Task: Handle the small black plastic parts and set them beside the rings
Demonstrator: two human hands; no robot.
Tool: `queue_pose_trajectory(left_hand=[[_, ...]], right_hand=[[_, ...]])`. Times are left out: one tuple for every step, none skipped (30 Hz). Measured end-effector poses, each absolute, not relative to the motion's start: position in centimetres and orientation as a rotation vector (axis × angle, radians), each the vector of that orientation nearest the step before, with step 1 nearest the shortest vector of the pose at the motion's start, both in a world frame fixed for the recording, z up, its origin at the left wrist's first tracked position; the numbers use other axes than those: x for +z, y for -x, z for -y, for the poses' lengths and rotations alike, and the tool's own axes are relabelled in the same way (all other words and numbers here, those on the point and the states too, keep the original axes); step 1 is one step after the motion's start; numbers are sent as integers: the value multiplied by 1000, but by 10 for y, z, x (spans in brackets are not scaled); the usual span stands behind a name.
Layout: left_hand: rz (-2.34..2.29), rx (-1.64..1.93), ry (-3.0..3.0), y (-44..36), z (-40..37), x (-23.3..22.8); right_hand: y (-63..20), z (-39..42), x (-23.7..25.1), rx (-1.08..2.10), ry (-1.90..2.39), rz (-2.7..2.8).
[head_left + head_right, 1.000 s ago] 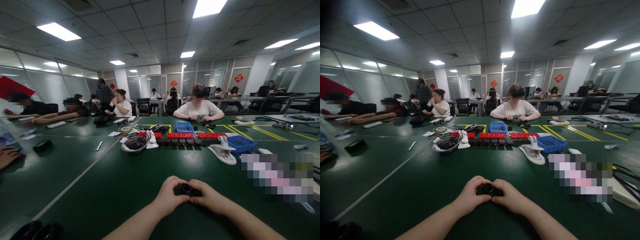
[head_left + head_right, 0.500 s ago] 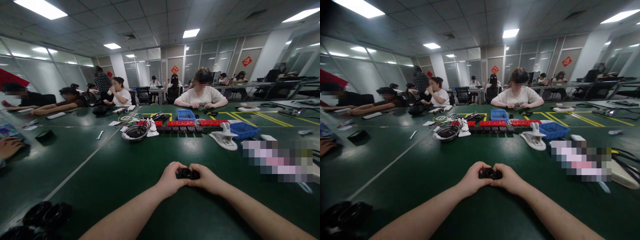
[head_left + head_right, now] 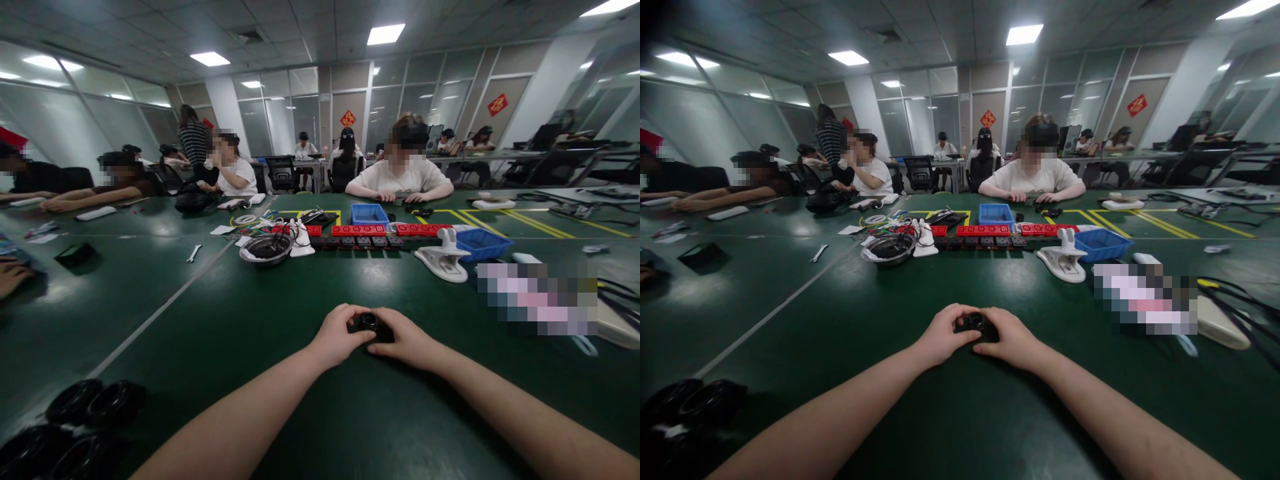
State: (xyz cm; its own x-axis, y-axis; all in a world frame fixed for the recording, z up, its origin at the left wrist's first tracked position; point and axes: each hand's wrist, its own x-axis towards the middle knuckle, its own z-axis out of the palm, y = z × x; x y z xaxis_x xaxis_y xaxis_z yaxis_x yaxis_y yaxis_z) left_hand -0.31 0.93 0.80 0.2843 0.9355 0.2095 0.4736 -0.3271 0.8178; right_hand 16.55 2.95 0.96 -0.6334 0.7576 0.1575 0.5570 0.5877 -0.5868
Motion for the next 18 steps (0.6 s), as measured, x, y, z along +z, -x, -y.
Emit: queue_pose_trajectory(left_hand=[[-1239,926,-1933,4,-10,8],[-1223,921,-1942,4,-10,8],[-1217,919,-1949,5,-10,8],[-1218,917,-1954,5,-10,7],[-1224,915,-1959,5,-10,7],[-1231,913,-1965,5,-10,6],[-1236,910,-1971,5,-11,6],[-1238,907,-1977,5,-11,6],[-1237,905,-1981,5,-11,5],[-1236,904,-1984,5,-11,6],[-1236,903,-1985,4,-11,6],[-1237,901,-1985,4,-11,6],[-1240,899,-1984,4,-11,6],[-1244,897,-1982,4,-11,7],[-1248,895,-1979,4,-11,7],[-1248,892,-1977,4,-10,8],[-1248,889,-1975,4,-10,8],[-1248,889,-1973,4,-10,9]], right_hand=[[-168,-32,11,773,1012,2451],[-171,-34,12,838,986,2464],[-173,-35,13,892,973,2470],[-174,-36,14,928,971,2467],[-174,-37,14,946,975,2462],[-174,-37,14,947,980,2458],[-174,-38,14,940,982,2458],[-174,-38,14,929,980,2459],[-173,-38,13,917,977,2460],[-173,-38,13,908,972,2462],[-173,-38,13,902,966,2464],[-172,-38,12,896,961,2467],[-172,-38,12,892,958,2468],[-172,-39,12,891,956,2471],[-172,-39,12,893,956,2473],[-173,-39,12,899,957,2475],[-173,-39,12,907,960,2479],[-174,-39,12,921,961,2482]])
